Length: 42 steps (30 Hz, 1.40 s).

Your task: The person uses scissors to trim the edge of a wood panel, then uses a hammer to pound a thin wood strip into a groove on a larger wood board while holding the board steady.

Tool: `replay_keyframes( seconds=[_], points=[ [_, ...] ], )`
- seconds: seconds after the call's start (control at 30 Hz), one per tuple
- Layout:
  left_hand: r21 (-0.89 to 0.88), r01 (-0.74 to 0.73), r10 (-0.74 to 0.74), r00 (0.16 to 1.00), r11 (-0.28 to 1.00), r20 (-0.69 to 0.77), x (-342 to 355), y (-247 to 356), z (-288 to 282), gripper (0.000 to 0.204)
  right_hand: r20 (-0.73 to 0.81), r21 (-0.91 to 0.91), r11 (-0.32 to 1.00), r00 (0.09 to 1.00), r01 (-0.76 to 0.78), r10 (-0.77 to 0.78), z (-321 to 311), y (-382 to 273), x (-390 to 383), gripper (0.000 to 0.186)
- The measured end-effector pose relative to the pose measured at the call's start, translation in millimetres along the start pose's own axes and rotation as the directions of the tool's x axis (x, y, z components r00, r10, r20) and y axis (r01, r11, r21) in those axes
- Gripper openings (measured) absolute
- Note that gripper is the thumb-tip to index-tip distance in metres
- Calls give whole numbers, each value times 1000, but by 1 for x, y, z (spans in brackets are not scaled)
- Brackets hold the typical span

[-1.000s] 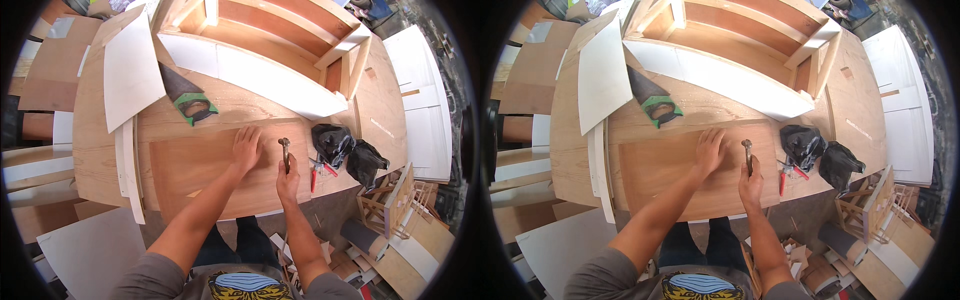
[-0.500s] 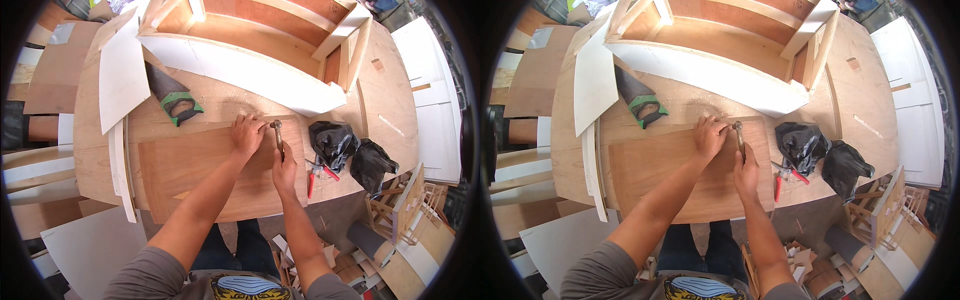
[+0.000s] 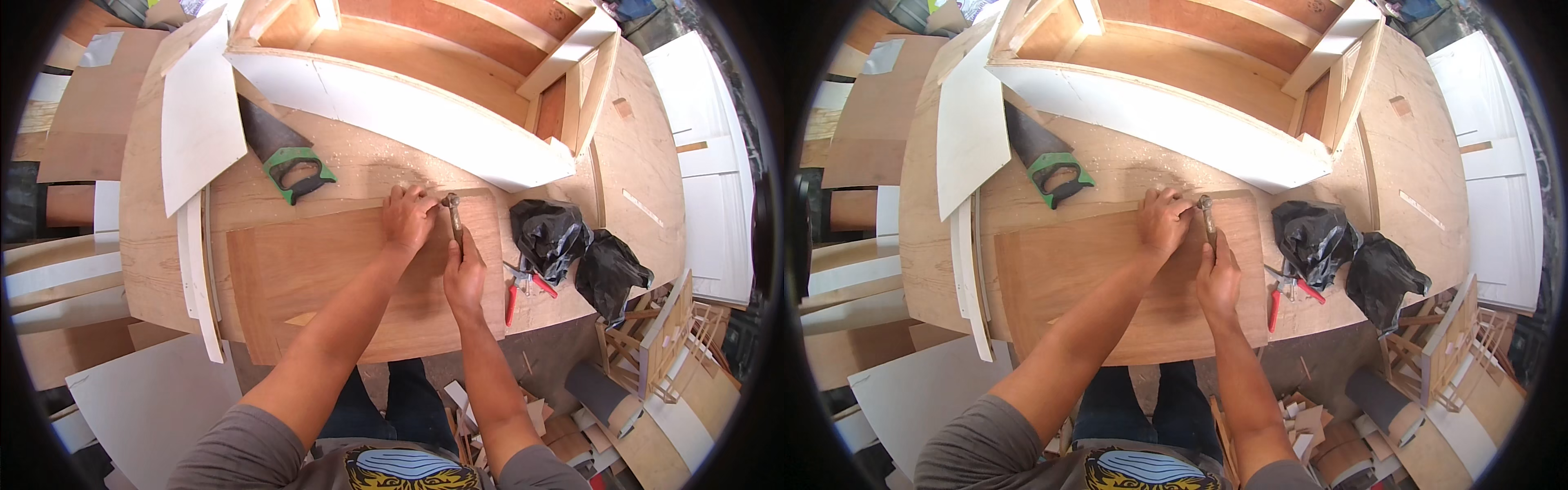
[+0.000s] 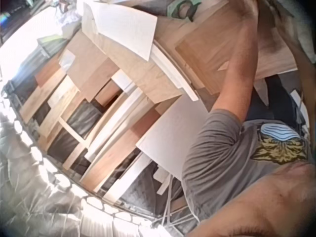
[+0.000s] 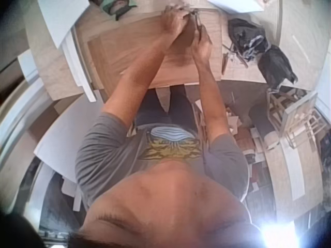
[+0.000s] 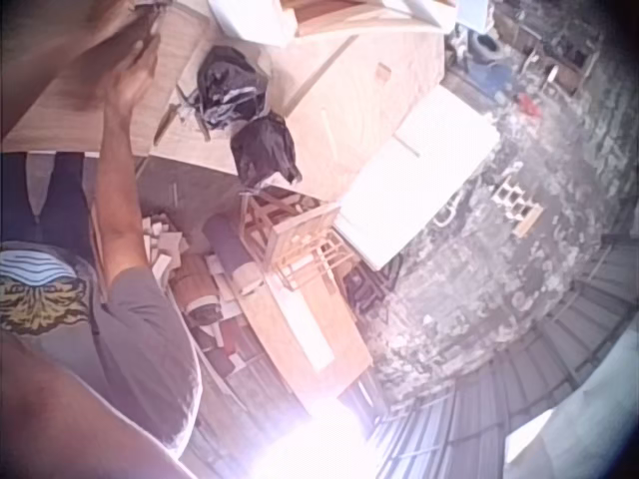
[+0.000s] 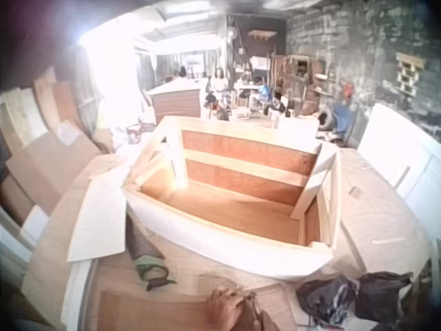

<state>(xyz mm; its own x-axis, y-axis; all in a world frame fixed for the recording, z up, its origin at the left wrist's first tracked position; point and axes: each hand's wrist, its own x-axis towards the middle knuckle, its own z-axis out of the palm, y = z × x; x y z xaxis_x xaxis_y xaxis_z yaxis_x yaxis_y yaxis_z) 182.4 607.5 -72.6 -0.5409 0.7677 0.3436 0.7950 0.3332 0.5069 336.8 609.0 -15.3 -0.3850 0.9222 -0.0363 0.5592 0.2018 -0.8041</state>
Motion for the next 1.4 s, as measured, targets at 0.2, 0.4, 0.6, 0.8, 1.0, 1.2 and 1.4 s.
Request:
replay_keyframes(
  seconds=[0.2,0.4,0.6,0.8,1.0,1.2,1.4],
  points=[
    [-5,-20,20,999,1000,-26,1,-1,2,6,-63,-25,995,993,95,-97,2,6,2,41],
    [-39,-4,3,1000,999,-30,0,4,-2,5,-159,1,995,982,104,-102,2,9,-1,39],
    [-57,11,-9,1000,998,28,2,3,-8,14,-48,-7,999,998,43,-43,-3,7,0,40],
    [-16,-122,122,991,992,57,-26,-19,-37,48,-30,-56,998,1000,2,-4,-7,8,-9,42],
    [188,-141,87,959,972,268,-39,-22,-44,56,38,-16,1000,999,10,-10,-2,-1,-8,43],
    [201,-131,61,945,971,321,-39,-22,-41,57,51,-26,1000,999,10,-8,3,4,-4,44],
    [167,-112,60,956,980,288,-38,-21,-40,55,-65,2,997,995,71,-71,5,-1,-10,42]
  ],
)
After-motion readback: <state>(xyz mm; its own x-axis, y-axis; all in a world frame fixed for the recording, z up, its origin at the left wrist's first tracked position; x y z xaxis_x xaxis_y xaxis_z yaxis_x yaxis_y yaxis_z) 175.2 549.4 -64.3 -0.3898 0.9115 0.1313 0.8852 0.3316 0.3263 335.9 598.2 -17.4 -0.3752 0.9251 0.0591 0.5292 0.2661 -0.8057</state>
